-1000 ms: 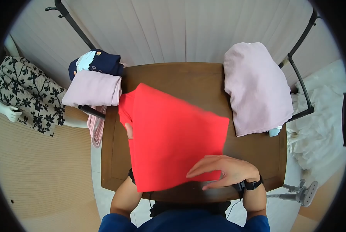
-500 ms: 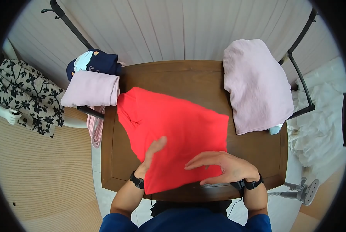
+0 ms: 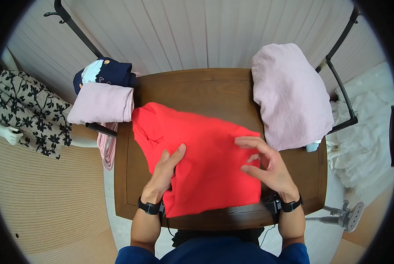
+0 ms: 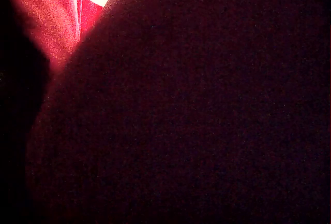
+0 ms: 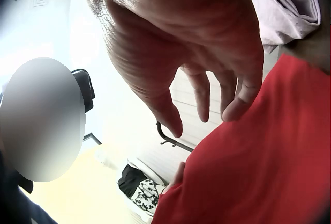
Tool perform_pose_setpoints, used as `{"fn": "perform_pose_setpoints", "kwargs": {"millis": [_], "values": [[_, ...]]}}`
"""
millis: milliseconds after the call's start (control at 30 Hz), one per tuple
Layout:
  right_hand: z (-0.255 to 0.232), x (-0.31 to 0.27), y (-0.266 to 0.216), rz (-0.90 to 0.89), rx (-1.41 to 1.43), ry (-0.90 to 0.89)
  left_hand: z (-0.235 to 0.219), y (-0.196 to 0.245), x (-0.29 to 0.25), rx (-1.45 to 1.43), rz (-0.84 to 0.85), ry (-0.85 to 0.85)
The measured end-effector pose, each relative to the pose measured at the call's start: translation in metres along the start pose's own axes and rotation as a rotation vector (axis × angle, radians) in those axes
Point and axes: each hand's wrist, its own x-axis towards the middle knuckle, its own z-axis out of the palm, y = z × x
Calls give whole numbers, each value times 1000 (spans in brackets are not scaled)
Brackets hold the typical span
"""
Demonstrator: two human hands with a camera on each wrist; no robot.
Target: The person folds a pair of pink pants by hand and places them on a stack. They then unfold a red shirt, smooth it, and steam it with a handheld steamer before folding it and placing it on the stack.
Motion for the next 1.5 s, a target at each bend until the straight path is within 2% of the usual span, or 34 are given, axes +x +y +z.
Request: {"fn": "perform_pose_setpoints", "kwargs": {"millis": [33, 100, 133, 200, 233, 300, 333, 400, 433, 500, 533, 567, 600, 633, 700, 767, 833, 867, 967, 1067, 1100, 1167, 1233, 1300, 1500], "values": [[-1, 0, 1, -7, 29, 64, -2, 1, 1, -1, 1, 0], [-4, 0, 2, 24, 48, 81, -9, 2, 4, -110, -8, -184], [-5, 0, 4, 19, 63, 126, -14, -2, 7, -110, -6, -184], [-6, 0, 3, 26, 71, 188, -23, -17, 16, -375, -28, -379], [-5, 0, 3, 24, 70, 191, -25, -23, 20, -374, -27, -382], [-5, 0, 4, 17, 87, 273, -28, -30, 25, -899, -110, -696], [-6, 0, 5, 15, 86, 278, -27, -30, 23, -896, -111, -701], [-9, 0, 6, 61, 77, 324, -24, -26, 20, -929, -17, -494], [-10, 1, 8, 60, 76, 333, -24, -25, 20, -925, -21, -501], [-12, 3, 15, 97, 49, 273, -27, -22, 21, -1012, 89, -572], [-12, 3, 18, 96, 48, 284, -30, -23, 24, -1105, 65, -652], [-10, 4, 21, 83, 37, 214, -32, -23, 25, -1102, 58, -660], [-8, 5, 21, 71, 25, 144, -33, -24, 25, -1105, 98, -599], [-8, 5, 20, 72, 23, 154, -35, -24, 26, -1108, 138, -538], [-9, 5, 17, 77, -207, 43, -40, -25, 32, -1111, 153, -595], [-8, 4, 18, 47, -250, 71, -41, -25, 33, -1115, 177, -643], [-13, 5, 19, 278, -67, -77, -40, -23, 31, -1143, 164, -640], [-14, 4, 19, 278, -68, -79, -41, -24, 31, -1143, 166, -640], [-18, 2, 17, 237, -51, -49, -44, -25, 32, -1147, 170, -648], [-21, 1, 8, 85, 193, 191, -40, -19, 29, -1107, 191, -612], [-23, 1, 8, 85, 193, 191, -35, -15, 28, -1128, 186, -584], [-29, 1, 10, -7, 415, 321, -30, -11, 26, -1151, 180, -558], [-32, 1, 9, -52, 456, 352, -27, -10, 26, -1131, 184, -510], [-32, 0, 5, -105, 568, 454, -27, -12, 28, -1122, 211, -532], [-37, -4, 10, -119, 612, 427, -26, -10, 30, -1122, 241, -506]]}}
